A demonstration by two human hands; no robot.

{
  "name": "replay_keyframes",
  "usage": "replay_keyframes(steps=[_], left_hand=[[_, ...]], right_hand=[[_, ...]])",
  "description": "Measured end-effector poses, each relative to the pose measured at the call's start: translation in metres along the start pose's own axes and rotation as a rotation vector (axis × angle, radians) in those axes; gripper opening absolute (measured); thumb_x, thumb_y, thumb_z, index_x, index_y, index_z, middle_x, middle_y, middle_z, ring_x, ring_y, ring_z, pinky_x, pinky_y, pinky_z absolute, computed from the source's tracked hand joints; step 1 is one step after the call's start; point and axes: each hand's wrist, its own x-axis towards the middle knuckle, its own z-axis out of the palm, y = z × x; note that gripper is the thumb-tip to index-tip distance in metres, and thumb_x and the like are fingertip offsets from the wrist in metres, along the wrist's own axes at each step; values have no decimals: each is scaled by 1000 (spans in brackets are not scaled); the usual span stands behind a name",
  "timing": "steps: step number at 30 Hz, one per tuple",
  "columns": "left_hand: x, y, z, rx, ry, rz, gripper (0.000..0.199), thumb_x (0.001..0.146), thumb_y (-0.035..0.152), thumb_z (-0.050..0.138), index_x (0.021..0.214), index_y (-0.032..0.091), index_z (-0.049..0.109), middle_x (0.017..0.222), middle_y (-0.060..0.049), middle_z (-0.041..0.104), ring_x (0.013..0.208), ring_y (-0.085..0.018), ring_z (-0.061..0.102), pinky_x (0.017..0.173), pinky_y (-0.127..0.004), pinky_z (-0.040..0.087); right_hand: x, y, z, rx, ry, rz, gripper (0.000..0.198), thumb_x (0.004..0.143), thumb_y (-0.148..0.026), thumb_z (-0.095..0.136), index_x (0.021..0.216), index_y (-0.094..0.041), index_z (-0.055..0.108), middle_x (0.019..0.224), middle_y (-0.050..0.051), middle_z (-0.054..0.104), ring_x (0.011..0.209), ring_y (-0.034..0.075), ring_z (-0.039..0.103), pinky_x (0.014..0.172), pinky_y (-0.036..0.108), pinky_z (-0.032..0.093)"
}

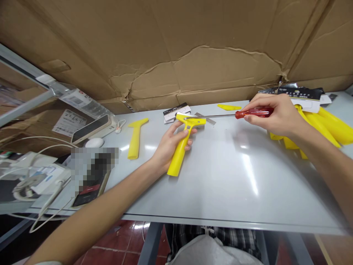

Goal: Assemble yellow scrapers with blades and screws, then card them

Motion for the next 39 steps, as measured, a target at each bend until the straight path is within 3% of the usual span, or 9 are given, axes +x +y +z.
replay_keyframes(steps=[8,14,21,29,36,39], left_hand=[[-2,-3,1,81,1,35,54,83,20,80,128,23,50,106,-9,75,59,-11,63,52,-24,48],[-4,-4,2,135,3,66,50,85,19,77,128,23,51,105,-9,74,58,-10,62,51,-24,47],[-5,-4,3,130,17,64,48,87,17,74,127,23,50,104,-8,74,57,-9,61,50,-24,46],[-4,-3,5,97,22,55,48,85,16,76,125,23,50,103,-8,74,57,-9,60,51,-24,45],[-5,-2,4,83,24,49,49,83,17,78,124,23,50,106,-9,74,58,-9,60,51,-24,45],[-5,-2,4,90,24,51,49,83,17,78,123,23,50,106,-8,75,58,-9,60,51,-24,45]], right_hand=[[0,-7,-7,-91,1,-139,26,80,-30,76,103,-19,80,98,4,67,81,4,61,61,16,43],[-1,-28,-15,-265,114,-295,27,78,-33,75,102,-20,78,97,3,64,77,2,57,60,16,40],[-6,-29,-18,-56,116,-186,33,69,-27,76,96,-12,61,98,5,63,80,6,62,64,15,51],[-3,-29,-12,30,270,-133,33,73,-32,87,91,-11,70,95,7,68,78,6,64,59,14,49],[-8,-30,-5,-3,250,13,31,88,-41,75,99,-12,71,77,6,64,64,7,64,55,15,50],[-10,-28,-6,-16,237,1,31,87,-42,74,99,-13,69,82,6,66,68,8,66,58,16,51]])
